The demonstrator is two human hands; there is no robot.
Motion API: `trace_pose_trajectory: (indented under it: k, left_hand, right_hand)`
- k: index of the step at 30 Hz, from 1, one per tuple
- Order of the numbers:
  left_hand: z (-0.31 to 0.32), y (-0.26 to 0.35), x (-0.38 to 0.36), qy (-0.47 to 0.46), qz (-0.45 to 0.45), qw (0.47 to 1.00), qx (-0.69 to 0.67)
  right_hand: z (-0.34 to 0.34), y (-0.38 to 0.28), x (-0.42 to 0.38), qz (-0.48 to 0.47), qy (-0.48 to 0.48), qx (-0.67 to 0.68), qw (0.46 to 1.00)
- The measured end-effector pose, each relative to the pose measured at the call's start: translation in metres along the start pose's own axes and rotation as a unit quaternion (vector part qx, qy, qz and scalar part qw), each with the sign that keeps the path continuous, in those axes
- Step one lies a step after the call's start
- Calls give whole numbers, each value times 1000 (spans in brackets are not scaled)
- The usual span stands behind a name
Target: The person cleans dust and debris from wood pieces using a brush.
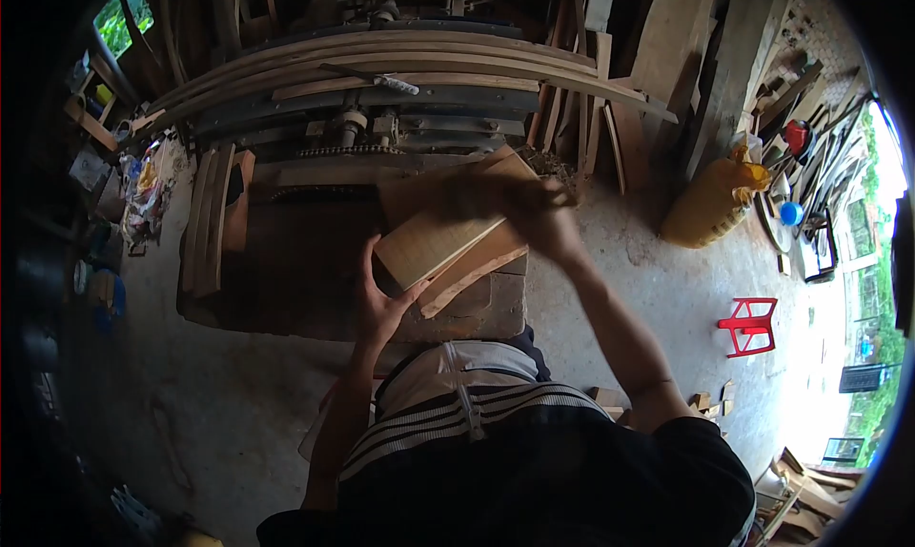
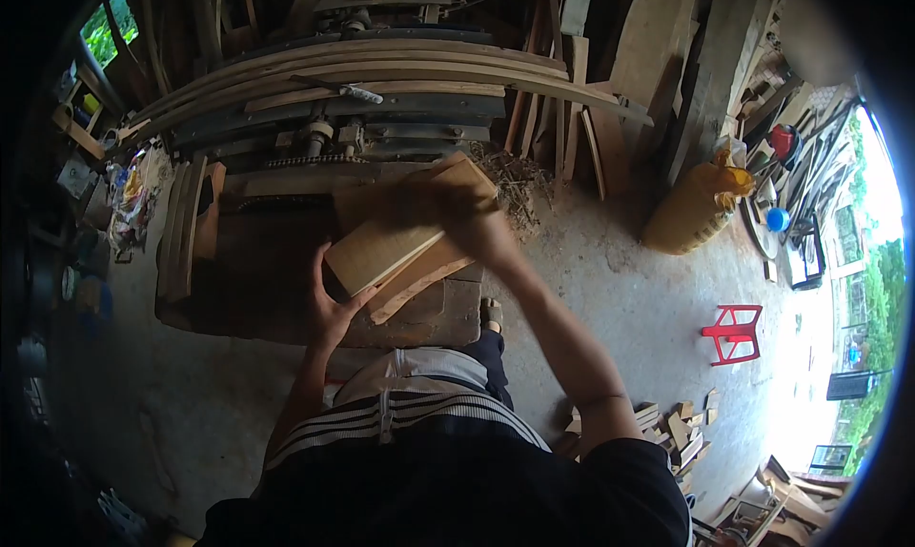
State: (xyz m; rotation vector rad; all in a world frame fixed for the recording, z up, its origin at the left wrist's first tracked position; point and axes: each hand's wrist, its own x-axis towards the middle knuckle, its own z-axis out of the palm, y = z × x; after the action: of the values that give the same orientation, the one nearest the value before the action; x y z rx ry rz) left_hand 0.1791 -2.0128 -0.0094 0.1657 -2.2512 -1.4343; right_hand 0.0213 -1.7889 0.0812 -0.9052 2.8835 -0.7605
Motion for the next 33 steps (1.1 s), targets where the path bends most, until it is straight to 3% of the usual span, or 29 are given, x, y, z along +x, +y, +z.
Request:
trace_pose_trajectory:
  k: [1, 2, 5, 6, 7, 9, 12, 14, 15, 16, 19, 21, 22, 24, 25, 26, 27, 28, 30, 31, 32, 33]
  left_hand:
    - [-1, 0, -1, 4, -2, 1000, -1]
    - [-1, -1, -1, 2, -5, 1000, 2]
    - [-1, 0, 1, 3, -9, 1000, -3]
    - [0, 1, 1, -1, -12, 1000, -12]
    - [1, 2, 2, -1, -13, 1000, -13]
    - [-1, 1, 3, -17, -32, 999, -27]
    - [-1, -10, 2, -14, -3, 1000, 21]
    - [-5, 0, 3, -15, -7, 1000, 16]
    - [-4, 4, 4, -17, -7, 1000, 9]
    - [-2, 1, 5, -16, -4, 1000, 7]
    - [0, 1, 3, 0, 8, 1000, 16]
    - [-6, 28, 11, 40, 78, 979, 184]
    - [-7, 28, 15, 37, 79, 979, 185]
    - [-12, 28, 21, -64, 82, 961, 257]
    - [-15, 29, 24, -63, 80, 961, 257]
    - [-19, 33, 29, -64, 106, 960, 253]
    - [-20, 35, 33, -64, 133, 957, 249]
    - [-20, 35, 34, -61, 133, 957, 250]
    - [-18, 35, 34, -80, 11, 993, 81]
    - [-19, 27, 33, -81, 12, 993, 82]
    - [-24, 21, 36, -105, -127, 986, -32]
    - [-27, 16, 38, -127, -262, 946, -143]
  right_hand:
    - [-18, 14, 8, 24, 68, 303, 950]
    - [-26, 30, 15, -24, 185, 190, 964]
    - [-55, 6, 4, 8, 225, 128, 966]
    - [-44, 1, -2, -67, 180, 349, 917]
    - [-30, -9, -15, -91, 169, 304, 933]
    - [-21, -42, -37, -79, -5, 314, 946]
    - [-13, 0, -40, -40, -37, 295, 954]
    - [-29, 37, -31, -2, 108, 393, 913]
    - [-50, 40, -30, 52, 141, 264, 953]
    - [-62, 36, -29, 46, 189, 171, 966]
    - [-43, 34, -40, -11, 181, 169, 969]
    - [-32, -4, -53, -87, 45, 288, 953]
    - [-23, 7, -58, -85, 48, 290, 952]
    - [-17, 5, -58, 13, 13, 212, 977]
    - [-31, 11, -54, 68, 39, 407, 910]
    - [-29, 32, -49, 62, 117, 366, 921]
    - [-45, 31, -49, 17, 210, 182, 960]
    - [-60, 27, -50, 43, 221, 164, 960]
    - [-68, 24, -52, 73, 233, 144, 959]
    - [-67, 25, -52, 65, 246, 205, 945]
    - [-66, 22, -50, 56, 259, 266, 927]
    - [-62, 16, -47, 56, 263, 268, 925]
